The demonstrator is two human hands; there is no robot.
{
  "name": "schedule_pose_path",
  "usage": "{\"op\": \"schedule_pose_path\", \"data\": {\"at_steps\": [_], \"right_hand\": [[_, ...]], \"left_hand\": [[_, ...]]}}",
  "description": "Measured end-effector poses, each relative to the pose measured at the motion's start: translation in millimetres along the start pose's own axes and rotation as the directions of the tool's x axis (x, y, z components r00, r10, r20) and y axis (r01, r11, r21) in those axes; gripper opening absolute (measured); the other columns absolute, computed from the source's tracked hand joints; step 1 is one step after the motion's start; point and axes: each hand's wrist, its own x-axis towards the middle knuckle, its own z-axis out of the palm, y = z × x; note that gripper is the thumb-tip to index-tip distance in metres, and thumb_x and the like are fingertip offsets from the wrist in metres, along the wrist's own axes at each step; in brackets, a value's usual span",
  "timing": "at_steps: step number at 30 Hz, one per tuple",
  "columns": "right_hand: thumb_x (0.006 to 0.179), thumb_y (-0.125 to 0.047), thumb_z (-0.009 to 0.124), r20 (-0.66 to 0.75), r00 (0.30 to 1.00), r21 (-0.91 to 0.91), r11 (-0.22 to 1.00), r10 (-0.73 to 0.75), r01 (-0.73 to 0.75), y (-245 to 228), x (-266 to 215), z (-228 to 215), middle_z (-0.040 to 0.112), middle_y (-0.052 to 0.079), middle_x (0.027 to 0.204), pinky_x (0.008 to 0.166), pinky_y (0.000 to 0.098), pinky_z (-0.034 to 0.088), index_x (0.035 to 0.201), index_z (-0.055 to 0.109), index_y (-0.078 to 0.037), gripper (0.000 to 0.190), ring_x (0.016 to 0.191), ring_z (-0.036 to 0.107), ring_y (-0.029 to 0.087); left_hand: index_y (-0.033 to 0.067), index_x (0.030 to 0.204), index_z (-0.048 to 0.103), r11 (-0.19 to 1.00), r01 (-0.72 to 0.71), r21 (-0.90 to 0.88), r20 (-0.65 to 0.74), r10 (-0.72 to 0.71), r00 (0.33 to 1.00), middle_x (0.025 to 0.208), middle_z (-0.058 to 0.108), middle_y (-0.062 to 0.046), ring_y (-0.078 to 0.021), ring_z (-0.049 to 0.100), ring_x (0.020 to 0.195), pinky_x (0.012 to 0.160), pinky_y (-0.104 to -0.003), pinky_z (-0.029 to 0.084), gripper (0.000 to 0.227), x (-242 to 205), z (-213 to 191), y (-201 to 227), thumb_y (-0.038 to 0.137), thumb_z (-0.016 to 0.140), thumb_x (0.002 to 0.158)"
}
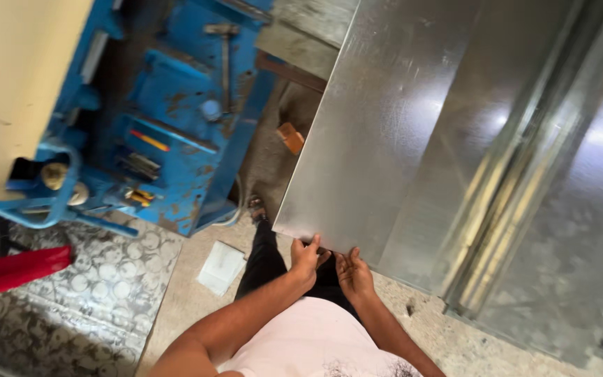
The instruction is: The person repeatedly feeds rectangular metal sheets into a blue manual bending machine, operates the lever to bend the sheets, and then stacks them on the floor. The process is repeated for several sheets.
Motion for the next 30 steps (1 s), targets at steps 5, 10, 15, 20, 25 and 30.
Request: {"op": "schedule_pose_path", "data": {"at_steps": [5,10,15,20,25,30], "right_hand": [[0.098,-0.050,0.049,0.035,0.982,-0.264,0.949,0.185,-0.170,68.2,-22.3,131.1,0.053,0.013,0.151,0.117,0.0441,0.040,0.140,0.052,-0.006,0.060,0.141,0.047,0.027],[0.099,-0.053,0.045,0.050,0.765,-0.851,0.429,0.643,-0.305,99.3,-53.1,231.4,0.044,0.010,0.160,0.122,0.0478,0.034,0.149,0.049,-0.008,0.067,0.148,0.039,0.024],[0.099,-0.049,0.050,0.146,0.948,-0.981,0.164,0.283,0.102,84.8,-15.5,269.0,0.070,0.018,0.135,0.111,0.0473,0.050,0.135,0.064,-0.005,0.059,0.127,0.065,0.032],[0.101,-0.036,0.058,0.158,0.987,-0.934,0.319,-0.037,0.162,59.5,62.3,275.6,0.071,0.017,0.130,0.103,0.0454,0.053,0.134,0.066,-0.001,0.049,0.120,0.068,0.032],[0.102,-0.036,0.058,0.118,0.993,-0.975,0.185,-0.031,0.121,65.0,126.6,294.5,0.071,0.013,0.128,0.098,0.0429,0.054,0.135,0.065,-0.002,0.048,0.116,0.068,0.028],[0.102,-0.036,0.059,0.211,0.972,-0.977,0.043,0.105,0.207,81.2,127.8,313.1,0.071,0.012,0.128,0.096,0.0419,0.056,0.136,0.065,-0.004,0.048,0.115,0.069,0.027]], "left_hand": [[0.0146,0.123,0.054,0.997,-0.069,-0.022,-0.086,0.067,0.994,0.102,0.065,-0.007,-0.0168,0.059,0.069,0.056,-0.034,0.053,0.030,62.7,-90.1,78.4,0.010,0.065,0.095],[0.0110,0.127,0.050,0.978,-0.191,-0.087,-0.170,0.175,0.970,0.109,0.063,-0.006,-0.0178,0.060,0.084,0.068,-0.036,0.056,0.041,142.6,-200.8,127.9,0.008,0.069,0.091],[-0.0018,0.134,0.052,0.938,-0.304,0.167,-0.448,0.347,0.824,0.119,0.065,-0.017,-0.0266,0.062,0.105,0.090,-0.042,0.054,0.051,205.7,-268.0,168.1,0.007,0.072,0.088],[-0.0030,0.134,0.050,0.900,-0.363,0.239,-0.548,0.434,0.715,0.131,0.059,-0.024,-0.0375,0.059,0.119,0.099,-0.044,0.049,0.054,238.5,-286.2,207.1,0.015,0.074,0.089],[-0.0043,0.132,0.049,0.963,-0.147,0.226,-0.742,0.268,0.615,0.130,0.058,-0.029,-0.0455,0.060,0.117,0.097,-0.049,0.051,0.060,283.0,-272.4,269.8,0.024,0.075,0.086],[-0.0042,0.127,0.057,0.990,-0.087,0.109,-0.714,0.139,0.686,0.131,0.061,-0.029,-0.0430,0.065,0.116,0.095,-0.049,0.057,0.054,322.4,-279.9,340.5,0.031,0.072,0.089]]}}
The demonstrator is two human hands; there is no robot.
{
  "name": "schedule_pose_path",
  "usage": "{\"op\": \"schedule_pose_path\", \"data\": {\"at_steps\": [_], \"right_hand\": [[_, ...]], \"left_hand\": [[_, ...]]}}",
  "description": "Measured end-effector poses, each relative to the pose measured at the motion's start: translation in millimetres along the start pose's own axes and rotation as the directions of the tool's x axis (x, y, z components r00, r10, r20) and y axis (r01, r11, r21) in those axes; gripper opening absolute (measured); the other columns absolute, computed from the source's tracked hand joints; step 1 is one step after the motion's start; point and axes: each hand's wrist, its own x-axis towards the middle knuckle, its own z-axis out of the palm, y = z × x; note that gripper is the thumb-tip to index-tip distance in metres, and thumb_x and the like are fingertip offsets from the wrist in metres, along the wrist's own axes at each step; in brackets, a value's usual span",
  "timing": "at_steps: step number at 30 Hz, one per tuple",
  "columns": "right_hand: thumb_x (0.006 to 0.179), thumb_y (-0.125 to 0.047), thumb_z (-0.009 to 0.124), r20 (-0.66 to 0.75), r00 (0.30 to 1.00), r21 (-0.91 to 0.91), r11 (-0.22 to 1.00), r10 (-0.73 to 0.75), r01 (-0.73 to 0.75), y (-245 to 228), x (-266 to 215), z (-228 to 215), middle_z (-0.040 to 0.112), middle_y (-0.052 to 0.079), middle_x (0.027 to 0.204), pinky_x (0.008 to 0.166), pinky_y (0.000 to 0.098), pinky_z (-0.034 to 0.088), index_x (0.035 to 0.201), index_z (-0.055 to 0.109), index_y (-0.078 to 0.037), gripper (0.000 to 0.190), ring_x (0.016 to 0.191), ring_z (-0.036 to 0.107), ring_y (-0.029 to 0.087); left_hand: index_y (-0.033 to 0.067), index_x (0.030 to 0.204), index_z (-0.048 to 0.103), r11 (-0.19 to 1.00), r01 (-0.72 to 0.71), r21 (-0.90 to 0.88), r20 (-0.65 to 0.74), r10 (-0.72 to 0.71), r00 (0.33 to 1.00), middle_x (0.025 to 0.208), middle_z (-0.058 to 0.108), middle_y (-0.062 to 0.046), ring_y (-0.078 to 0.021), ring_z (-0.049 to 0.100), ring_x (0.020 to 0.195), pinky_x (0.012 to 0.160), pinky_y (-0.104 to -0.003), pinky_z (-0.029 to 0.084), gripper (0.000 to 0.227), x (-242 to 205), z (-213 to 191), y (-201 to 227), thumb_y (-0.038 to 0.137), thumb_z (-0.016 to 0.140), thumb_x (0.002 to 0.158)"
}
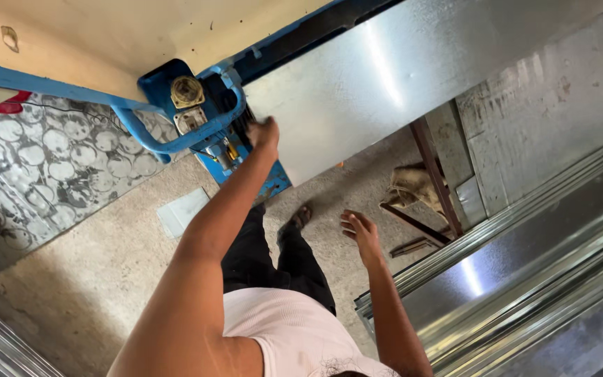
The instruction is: The person repeatedly feeds rectangular metal sheets into a blue manual bending machine, operates the lever to bend the sheets, and then stacks them on the floor. The process is repeated for several sheets.
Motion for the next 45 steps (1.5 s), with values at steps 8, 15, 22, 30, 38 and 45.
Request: {"op": "schedule_pose_path", "data": {"at_steps": [8,15,22,30,38,45], "right_hand": [[0.101,-0.035,0.058,0.021,0.997,-0.018,0.997,0.078,-0.078,-3.0,38.0,-5.4,0.068,0.011,0.134,0.097,0.0421,0.057,0.147,0.054,-0.009,0.053,0.118,0.068,0.028],[0.101,-0.035,0.059,-0.011,0.999,0.139,0.990,0.040,-0.038,-0.9,140.1,-4.5,0.063,0.011,0.138,0.089,0.0422,0.056,0.151,0.046,-0.009,0.058,0.113,0.066,0.030],[0.102,-0.043,0.059,0.158,0.974,-0.121,0.976,-0.159,0.179,-16.5,161.2,-4.3,0.070,0.007,0.124,0.083,0.0352,0.058,0.138,0.062,-0.008,0.050,0.105,0.070,0.019],[0.104,-0.040,0.059,0.201,0.970,-0.224,0.957,-0.138,0.183,24.5,158.8,-22.6,0.075,0.010,0.104,0.074,0.0335,0.057,0.122,0.070,-0.002,0.043,0.090,0.071,0.017],[0.106,-0.029,0.062,0.379,0.850,0.136,0.931,-0.365,0.339,-1.8,178.7,-2.5,0.073,0.009,0.104,0.069,0.0303,0.054,0.125,0.068,-0.002,0.033,0.087,0.068,0.015],[0.104,-0.022,0.066,0.156,0.755,-0.372,0.670,-0.637,0.642,-94.4,189.9,65.4,0.073,0.010,0.104,0.072,0.0283,0.058,0.120,0.067,-0.004,0.024,0.091,0.072,0.019]], "left_hand": [[-0.0009,0.140,0.051,0.932,-0.355,-0.070,-0.131,0.344,0.930,0.135,0.061,-0.026,-0.0430,0.057,0.127,0.109,-0.049,0.047,0.060,-36.2,8.2,-64.1,0.036,0.062,0.094],[0.0007,0.118,0.055,0.999,-0.037,-0.023,-0.006,0.037,0.999,0.111,0.066,-0.029,-0.0493,0.061,0.106,0.093,-0.054,0.047,0.039,-109.9,25.8,-123.4,0.037,0.052,0.104],[0.0006,0.117,0.051,0.951,-0.176,-0.253,-0.156,0.139,0.978,0.111,0.061,-0.034,-0.0541,0.056,0.101,0.090,-0.052,0.047,0.032,-110.5,-6.4,-110.7,0.030,0.045,0.107],[0.0044,0.127,0.052,0.972,-0.201,-0.124,-0.303,0.156,0.940,0.123,0.062,-0.034,-0.0566,0.057,0.109,0.091,-0.058,0.047,0.035,-28.6,19.4,-65.3,0.033,0.044,0.108],[0.0111,0.131,0.050,0.970,-0.196,-0.140,-0.331,0.141,0.933,0.119,0.067,-0.028,-0.0540,0.060,0.107,0.091,-0.061,0.047,0.037,-3.7,23.7,-43.3,0.036,0.042,0.106],[0.0148,0.121,0.059,0.986,-0.156,-0.049,-0.450,0.118,0.885,0.110,0.073,-0.024,-0.0507,0.065,0.105,0.093,-0.061,0.048,0.038,49.1,27.0,-22.0,0.045,0.042,0.106]]}}
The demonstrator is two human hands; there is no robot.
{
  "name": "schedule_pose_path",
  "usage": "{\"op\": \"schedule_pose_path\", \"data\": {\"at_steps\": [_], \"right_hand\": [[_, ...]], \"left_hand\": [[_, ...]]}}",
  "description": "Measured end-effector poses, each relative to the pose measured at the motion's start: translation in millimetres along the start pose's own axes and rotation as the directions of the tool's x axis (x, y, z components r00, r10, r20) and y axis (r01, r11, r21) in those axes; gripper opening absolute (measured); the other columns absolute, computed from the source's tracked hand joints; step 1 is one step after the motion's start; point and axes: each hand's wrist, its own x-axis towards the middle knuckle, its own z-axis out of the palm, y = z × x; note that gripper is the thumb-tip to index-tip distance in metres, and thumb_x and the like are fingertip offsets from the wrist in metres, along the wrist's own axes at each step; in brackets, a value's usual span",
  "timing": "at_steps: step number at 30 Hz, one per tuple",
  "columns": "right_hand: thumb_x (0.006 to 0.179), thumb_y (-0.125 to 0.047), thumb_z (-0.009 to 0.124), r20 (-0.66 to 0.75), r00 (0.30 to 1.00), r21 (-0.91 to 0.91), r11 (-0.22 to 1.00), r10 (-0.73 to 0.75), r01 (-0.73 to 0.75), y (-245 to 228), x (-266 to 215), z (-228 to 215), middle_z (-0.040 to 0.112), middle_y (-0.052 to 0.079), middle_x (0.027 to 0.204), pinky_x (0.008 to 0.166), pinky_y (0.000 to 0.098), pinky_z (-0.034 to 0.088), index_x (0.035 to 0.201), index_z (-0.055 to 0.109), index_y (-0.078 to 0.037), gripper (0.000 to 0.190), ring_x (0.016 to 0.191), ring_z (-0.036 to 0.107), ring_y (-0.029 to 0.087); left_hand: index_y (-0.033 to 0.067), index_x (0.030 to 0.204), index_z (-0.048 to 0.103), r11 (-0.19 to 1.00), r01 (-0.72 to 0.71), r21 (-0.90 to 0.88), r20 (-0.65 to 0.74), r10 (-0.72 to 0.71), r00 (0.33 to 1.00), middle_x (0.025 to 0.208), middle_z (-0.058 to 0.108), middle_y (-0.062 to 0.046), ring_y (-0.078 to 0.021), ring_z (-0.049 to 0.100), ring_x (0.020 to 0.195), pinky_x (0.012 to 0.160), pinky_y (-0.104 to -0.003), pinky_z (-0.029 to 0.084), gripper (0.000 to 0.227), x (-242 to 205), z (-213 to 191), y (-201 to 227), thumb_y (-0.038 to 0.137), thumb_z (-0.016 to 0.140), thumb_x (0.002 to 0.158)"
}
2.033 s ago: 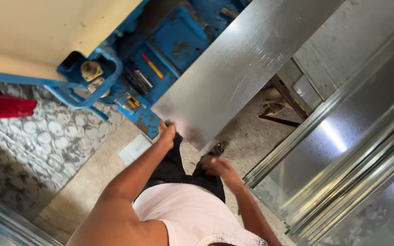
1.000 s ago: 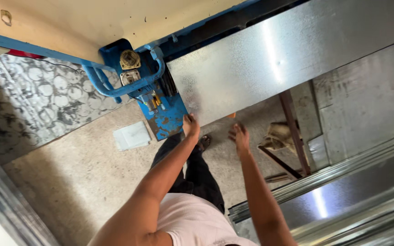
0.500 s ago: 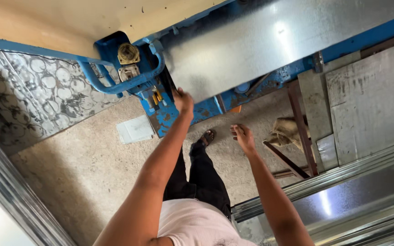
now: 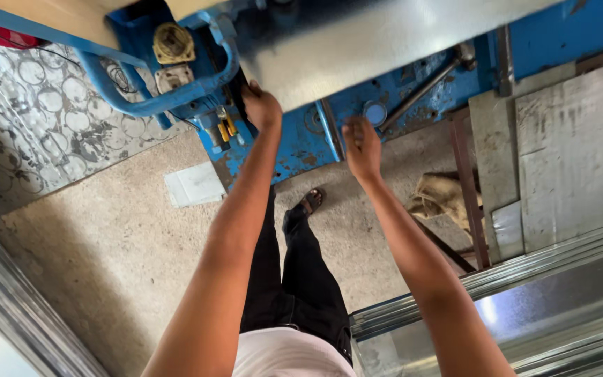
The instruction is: The person repeatedly feeds rectangular metal sheets into a blue manual bending machine, operates the lever to bend the sheets, and then stacks them on the floor. The process is repeated for several sheets.
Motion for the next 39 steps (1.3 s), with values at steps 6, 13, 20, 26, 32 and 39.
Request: {"op": "schedule_pose_path", "data": {"at_steps": [6,13,20,26,32,39], "right_hand": [[0.105,-0.016,0.069,-0.121,0.926,-0.130,0.930,-0.359,0.343,-28.8,20.3,26.7,0.060,0.015,0.114,0.094,0.0429,0.050,0.131,0.059,-0.003,0.031,0.104,0.058,0.030],[0.101,-0.017,0.068,-0.398,0.874,-0.153,0.960,-0.278,0.235,-6.8,34.0,74.1,0.053,0.017,0.116,0.093,0.0426,0.043,0.128,0.054,0.000,0.035,0.102,0.050,0.030],[0.109,-0.045,0.064,-0.312,0.899,0.214,0.945,0.306,-0.248,61.6,73.4,89.2,0.056,0.007,0.085,0.071,0.0394,0.041,0.095,0.064,0.004,0.051,0.078,0.047,0.018],[0.102,-0.041,0.073,-0.059,0.965,0.467,0.862,0.256,-0.200,51.8,79.8,65.4,0.064,0.003,0.094,0.073,0.0338,0.048,0.103,0.067,-0.002,0.039,0.083,0.056,0.015],[0.097,-0.040,0.070,-0.003,0.948,0.536,0.801,0.319,-0.268,15.6,73.3,63.5,0.069,0.004,0.101,0.069,0.0329,0.058,0.115,0.069,-0.007,0.038,0.084,0.066,0.017],[0.109,-0.046,0.068,-0.011,0.969,0.432,0.876,0.246,-0.217,22.9,70.9,59.6,0.059,0.004,0.096,0.067,0.0336,0.048,0.119,0.066,-0.002,0.046,0.080,0.055,0.018]], "left_hand": [[0.0181,0.122,0.059,0.995,-0.007,0.096,-0.058,0.012,0.998,0.109,0.073,-0.024,-0.0512,0.066,0.101,0.091,-0.062,0.051,0.041,23.8,4.6,13.9,0.050,0.040,0.105],[0.0170,0.118,0.054,0.995,-0.081,0.059,-0.078,0.085,0.993,0.097,0.074,-0.027,-0.0529,0.069,0.089,0.081,-0.063,0.054,0.032,-31.7,-3.1,8.2,0.045,0.047,0.104],[0.0108,0.112,0.048,0.986,-0.167,-0.001,-0.046,0.167,0.985,0.081,0.071,-0.029,-0.0527,0.068,0.074,0.065,-0.064,0.053,0.028,-55.0,-17.6,23.7,0.038,0.046,0.107],[0.0097,0.107,0.047,0.990,-0.112,-0.090,0.102,0.121,0.987,0.077,0.071,-0.026,-0.0497,0.069,0.071,0.061,-0.063,0.054,0.026,-70.0,-41.1,42.9,0.036,0.044,0.109],[0.0064,0.116,0.049,0.977,-0.138,-0.164,0.112,0.157,0.981,0.078,0.072,-0.022,-0.0443,0.071,0.066,0.055,-0.059,0.056,0.029,-65.4,-58.5,51.5,0.033,0.046,0.106],[0.0057,0.120,0.050,0.957,-0.179,-0.226,0.102,0.206,0.973,0.081,0.072,-0.020,-0.0425,0.071,0.066,0.053,-0.056,0.056,0.027,-72.8,-73.1,51.0,0.029,0.048,0.107]]}}
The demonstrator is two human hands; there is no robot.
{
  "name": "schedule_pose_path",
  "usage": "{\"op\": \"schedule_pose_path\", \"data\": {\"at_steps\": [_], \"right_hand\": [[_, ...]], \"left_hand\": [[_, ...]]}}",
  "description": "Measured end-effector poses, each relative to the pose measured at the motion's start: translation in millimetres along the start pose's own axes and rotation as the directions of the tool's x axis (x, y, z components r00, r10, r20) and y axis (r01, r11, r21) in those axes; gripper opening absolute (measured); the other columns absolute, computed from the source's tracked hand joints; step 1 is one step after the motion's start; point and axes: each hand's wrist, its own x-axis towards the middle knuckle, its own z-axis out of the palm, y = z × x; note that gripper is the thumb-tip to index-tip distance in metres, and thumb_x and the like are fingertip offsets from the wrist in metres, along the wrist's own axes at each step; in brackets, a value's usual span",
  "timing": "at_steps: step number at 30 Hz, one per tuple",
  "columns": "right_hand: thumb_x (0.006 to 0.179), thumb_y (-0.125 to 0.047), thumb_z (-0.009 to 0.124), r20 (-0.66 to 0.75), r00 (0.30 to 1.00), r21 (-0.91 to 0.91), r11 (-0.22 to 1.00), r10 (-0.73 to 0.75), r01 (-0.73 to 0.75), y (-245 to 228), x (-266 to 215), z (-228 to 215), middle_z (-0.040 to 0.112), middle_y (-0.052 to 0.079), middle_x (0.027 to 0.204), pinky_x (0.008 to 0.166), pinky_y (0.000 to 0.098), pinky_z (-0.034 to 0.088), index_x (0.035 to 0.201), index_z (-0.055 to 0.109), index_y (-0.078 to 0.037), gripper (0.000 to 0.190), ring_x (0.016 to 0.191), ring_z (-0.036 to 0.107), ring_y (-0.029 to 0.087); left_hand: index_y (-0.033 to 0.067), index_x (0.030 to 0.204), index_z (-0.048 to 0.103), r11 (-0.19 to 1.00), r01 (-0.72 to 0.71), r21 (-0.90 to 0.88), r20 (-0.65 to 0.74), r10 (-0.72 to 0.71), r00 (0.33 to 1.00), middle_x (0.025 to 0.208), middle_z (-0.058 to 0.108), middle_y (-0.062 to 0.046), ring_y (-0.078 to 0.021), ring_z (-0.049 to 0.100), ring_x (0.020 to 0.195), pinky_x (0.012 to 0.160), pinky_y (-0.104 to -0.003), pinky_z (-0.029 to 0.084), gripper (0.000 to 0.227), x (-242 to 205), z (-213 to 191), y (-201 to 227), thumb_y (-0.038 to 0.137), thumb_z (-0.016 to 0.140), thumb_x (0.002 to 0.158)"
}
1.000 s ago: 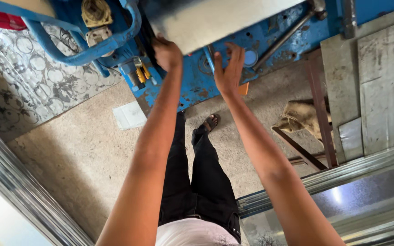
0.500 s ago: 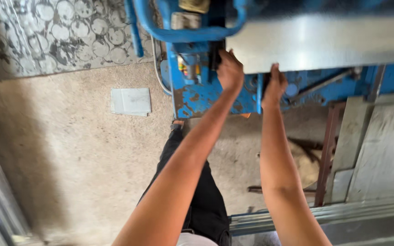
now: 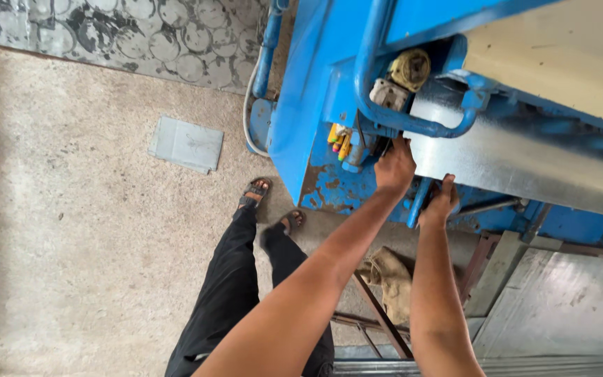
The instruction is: The person repeatedly feeds rectangular metal sheets into a blue manual bending machine, operates the lever to bend the sheets, and then stacks them on the floor. The process is repeated for several sheets.
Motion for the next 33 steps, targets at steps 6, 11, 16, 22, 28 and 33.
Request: {"op": "schedule_pose_path", "data": {"at_steps": [6,11,16,22,28,33], "right_hand": [[0.104,-0.045,0.067,0.006,0.999,-0.003,0.999,-0.040,0.040,0.0,-0.7,-0.8,0.065,0.002,0.101,0.075,0.0316,0.054,0.114,0.066,-0.004,0.042,0.088,0.061,0.015],[0.104,-0.044,0.070,-0.042,0.999,-0.030,0.999,-0.017,0.016,8.7,3.8,-10.3,0.062,0.002,0.096,0.075,0.0357,0.054,0.105,0.063,-0.004,0.041,0.087,0.059,0.017],[0.097,-0.037,0.073,-0.076,0.997,0.048,0.998,0.034,-0.030,13.8,11.1,-7.9,0.066,0.002,0.097,0.076,0.0335,0.054,0.106,0.067,-0.006,0.033,0.086,0.061,0.016],[0.096,-0.033,0.077,0.072,0.997,0.205,0.979,-0.037,0.021,24.0,8.8,-12.8,0.063,-0.003,0.093,0.075,0.0294,0.048,0.098,0.068,-0.009,0.026,0.085,0.056,0.010],[0.094,-0.039,0.076,-0.034,0.999,0.071,0.997,0.041,-0.038,30.9,9.6,-6.4,0.052,-0.006,0.073,0.055,0.0300,0.034,0.081,0.064,-0.012,0.032,0.064,0.042,0.009],[0.110,-0.023,0.062,0.109,0.863,-0.541,0.699,-0.494,0.468,72.0,30.0,-9.4,0.067,0.015,0.093,0.077,0.0480,0.047,0.095,0.073,-0.005,0.026,0.087,0.062,0.033]], "left_hand": [[0.0029,0.130,0.048,0.999,0.051,0.002,0.099,-0.051,0.994,0.081,0.072,-0.022,-0.0429,0.071,0.066,0.053,-0.054,0.058,0.035,4.4,-16.6,9.8,0.027,0.049,0.105],[0.0050,0.123,0.049,0.998,0.052,0.028,0.124,-0.055,0.991,0.081,0.074,-0.020,-0.0421,0.072,0.070,0.057,-0.055,0.058,0.029,-1.3,-8.2,1.9,0.028,0.048,0.107],[0.0063,0.111,0.050,0.994,0.033,0.107,0.055,-0.040,0.998,0.078,0.072,-0.023,-0.0449,0.071,0.069,0.058,-0.058,0.057,0.026,3.6,8.4,-6.1,0.032,0.049,0.107],[0.0040,0.117,0.047,0.962,-0.015,0.271,-0.054,0.031,0.998,0.075,0.071,-0.026,-0.0475,0.070,0.067,0.059,-0.060,0.056,0.030,2.7,27.0,-23.2,0.033,0.043,0.108],[0.0047,0.110,0.052,0.927,-0.127,0.352,-0.088,0.168,0.982,0.078,0.074,-0.022,-0.0441,0.070,0.067,0.059,-0.056,0.055,0.025,10.5,38.8,-53.5,0.029,0.047,0.109],[-0.0051,0.129,0.051,0.706,-0.152,0.692,-0.095,0.297,0.950,0.077,0.074,-0.012,-0.0243,0.074,0.060,0.047,-0.036,0.059,0.052,32.0,54.8,-93.8,0.029,0.059,0.091]]}}
